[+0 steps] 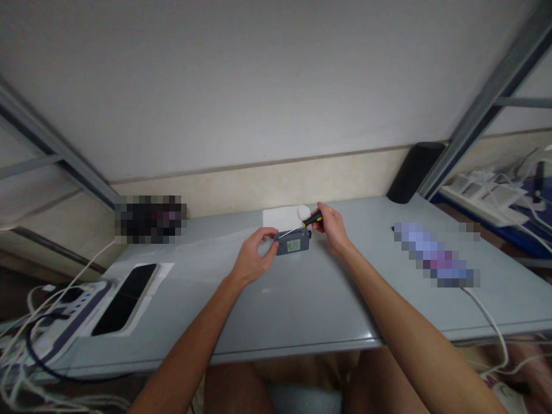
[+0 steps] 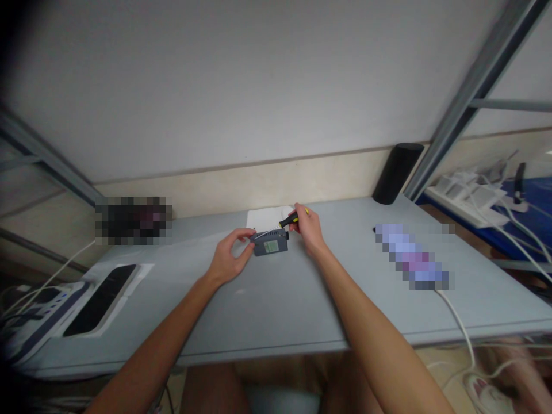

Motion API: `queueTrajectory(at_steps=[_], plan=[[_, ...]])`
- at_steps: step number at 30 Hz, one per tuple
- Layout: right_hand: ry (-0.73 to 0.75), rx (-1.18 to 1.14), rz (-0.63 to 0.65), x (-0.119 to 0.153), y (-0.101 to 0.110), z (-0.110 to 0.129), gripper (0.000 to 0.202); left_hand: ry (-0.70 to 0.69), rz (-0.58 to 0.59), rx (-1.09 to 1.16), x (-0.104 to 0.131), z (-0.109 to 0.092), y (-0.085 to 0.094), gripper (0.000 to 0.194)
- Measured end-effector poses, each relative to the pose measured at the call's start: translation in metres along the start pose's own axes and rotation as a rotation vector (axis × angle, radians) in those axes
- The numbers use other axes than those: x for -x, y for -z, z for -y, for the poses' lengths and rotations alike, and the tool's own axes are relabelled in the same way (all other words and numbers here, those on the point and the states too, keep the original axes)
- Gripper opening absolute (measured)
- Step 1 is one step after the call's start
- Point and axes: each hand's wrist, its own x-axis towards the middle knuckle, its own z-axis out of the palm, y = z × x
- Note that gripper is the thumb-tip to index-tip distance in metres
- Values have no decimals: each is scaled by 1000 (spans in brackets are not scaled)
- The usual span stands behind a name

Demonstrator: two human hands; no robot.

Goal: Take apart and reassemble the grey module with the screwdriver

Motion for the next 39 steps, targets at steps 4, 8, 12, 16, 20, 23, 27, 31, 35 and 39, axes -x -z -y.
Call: queueTrajectory(at_steps=[4, 8, 12, 16, 20, 23, 27, 31, 35, 39], plan=[[-6, -9, 6, 1, 0, 2, 40, -20, 2, -5, 0, 0, 0, 18], [0, -19, 12, 3, -1, 3, 40, -39, -3, -1, -1, 0, 0, 15], [2, -19, 16, 3, -2, 2, 41, -52, -11, -7, -2, 0, -1, 13], [8, -12, 5, 4, -1, 2, 42, -69, -26, 2, -2, 1, -2, 11], [22, -1, 6, 3, -1, 3, 40, -83, -29, 11, -1, 3, -2, 8], [22, 4, 7, 3, 0, 3, 39, -82, -24, -1, -1, 3, -2, 10], [21, 11, 11, 3, 0, 3, 41, -92, -26, -23, -1, 1, -2, 11], [29, 7, 20, 2, 2, 3, 41, -117, -13, -49, -1, 0, -1, 12], [27, 12, -13, 0, 5, 4, 38, -120, 9, -52, -3, -3, 1, 14], [32, -6, -53, -5, 9, 3, 38, -106, 22, 0, -4, -5, 2, 12]])
